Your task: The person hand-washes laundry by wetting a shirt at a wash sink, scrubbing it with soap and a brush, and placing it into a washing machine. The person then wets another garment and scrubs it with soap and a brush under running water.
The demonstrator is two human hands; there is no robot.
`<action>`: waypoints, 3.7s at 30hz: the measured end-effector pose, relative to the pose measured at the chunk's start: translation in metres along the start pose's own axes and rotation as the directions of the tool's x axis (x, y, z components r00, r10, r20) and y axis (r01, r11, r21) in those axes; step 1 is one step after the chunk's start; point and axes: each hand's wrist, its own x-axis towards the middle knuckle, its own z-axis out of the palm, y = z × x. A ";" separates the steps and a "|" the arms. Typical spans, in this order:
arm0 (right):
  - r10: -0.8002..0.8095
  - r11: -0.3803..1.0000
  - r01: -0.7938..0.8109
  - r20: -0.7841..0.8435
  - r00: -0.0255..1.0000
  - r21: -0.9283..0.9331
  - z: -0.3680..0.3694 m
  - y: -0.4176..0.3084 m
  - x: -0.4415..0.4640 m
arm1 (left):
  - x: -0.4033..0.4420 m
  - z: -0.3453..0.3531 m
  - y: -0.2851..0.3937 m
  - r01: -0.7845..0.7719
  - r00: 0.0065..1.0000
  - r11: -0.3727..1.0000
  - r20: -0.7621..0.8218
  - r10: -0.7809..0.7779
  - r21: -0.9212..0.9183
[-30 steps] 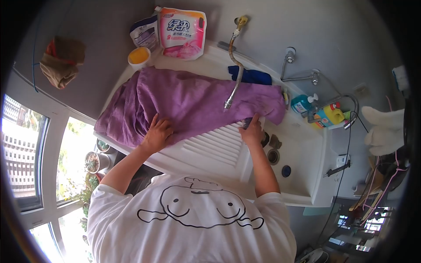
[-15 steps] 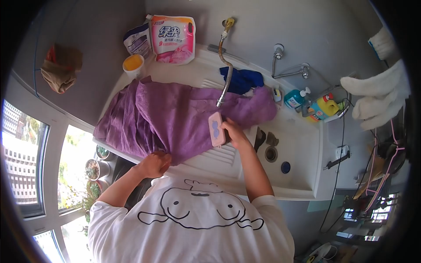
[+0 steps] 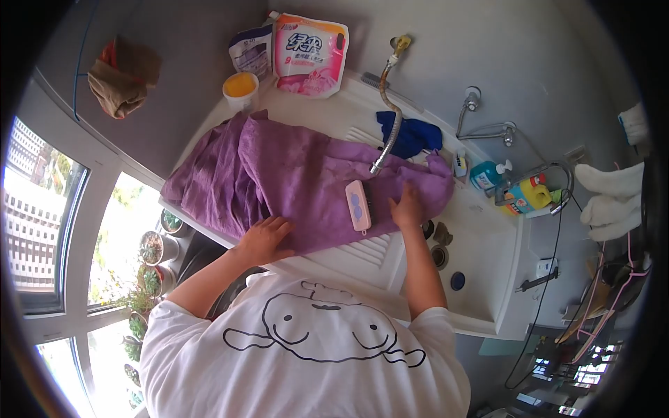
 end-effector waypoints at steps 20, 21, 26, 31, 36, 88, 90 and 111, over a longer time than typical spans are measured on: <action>0.090 0.993 -0.055 0.352 0.932 -0.107 -0.034 -0.045 -0.008 | 0.092 0.035 -0.059 0.044 0.998 0.995 0.048 -0.049 0.093; 0.071 0.995 -0.043 0.350 0.934 -0.087 -0.036 -0.045 -0.005 | 0.089 0.034 -0.063 0.151 0.987 0.980 0.036 -0.156 0.128; 0.044 0.946 -0.179 0.439 0.897 0.271 -0.027 -0.047 0.004 | 0.064 0.043 -0.064 0.173 0.982 0.969 0.041 -0.183 0.176; 0.039 0.711 -0.424 0.570 0.821 0.561 0.008 -0.018 0.018 | 0.054 0.044 -0.055 0.125 0.992 0.981 -0.001 -0.126 0.149; -0.009 0.989 0.014 -0.033 0.999 0.146 0.017 0.007 0.037 | 0.057 0.044 -0.049 -0.012 1.000 0.975 -0.017 0.016 0.221; -0.087 0.860 0.078 -0.005 0.996 0.504 -0.034 -0.088 0.371 | 0.085 0.026 -0.072 0.559 0.828 0.816 -0.148 -0.541 0.144; -0.140 0.823 0.124 -0.014 0.990 0.554 -0.039 -0.089 0.365 | 0.094 0.022 -0.075 0.619 0.771 0.758 0.021 -0.636 0.208; -0.068 0.988 0.146 0.691 0.720 -0.054 0.021 0.034 0.121 | 0.110 -0.005 -0.035 0.479 0.872 0.823 -0.057 -0.487 0.306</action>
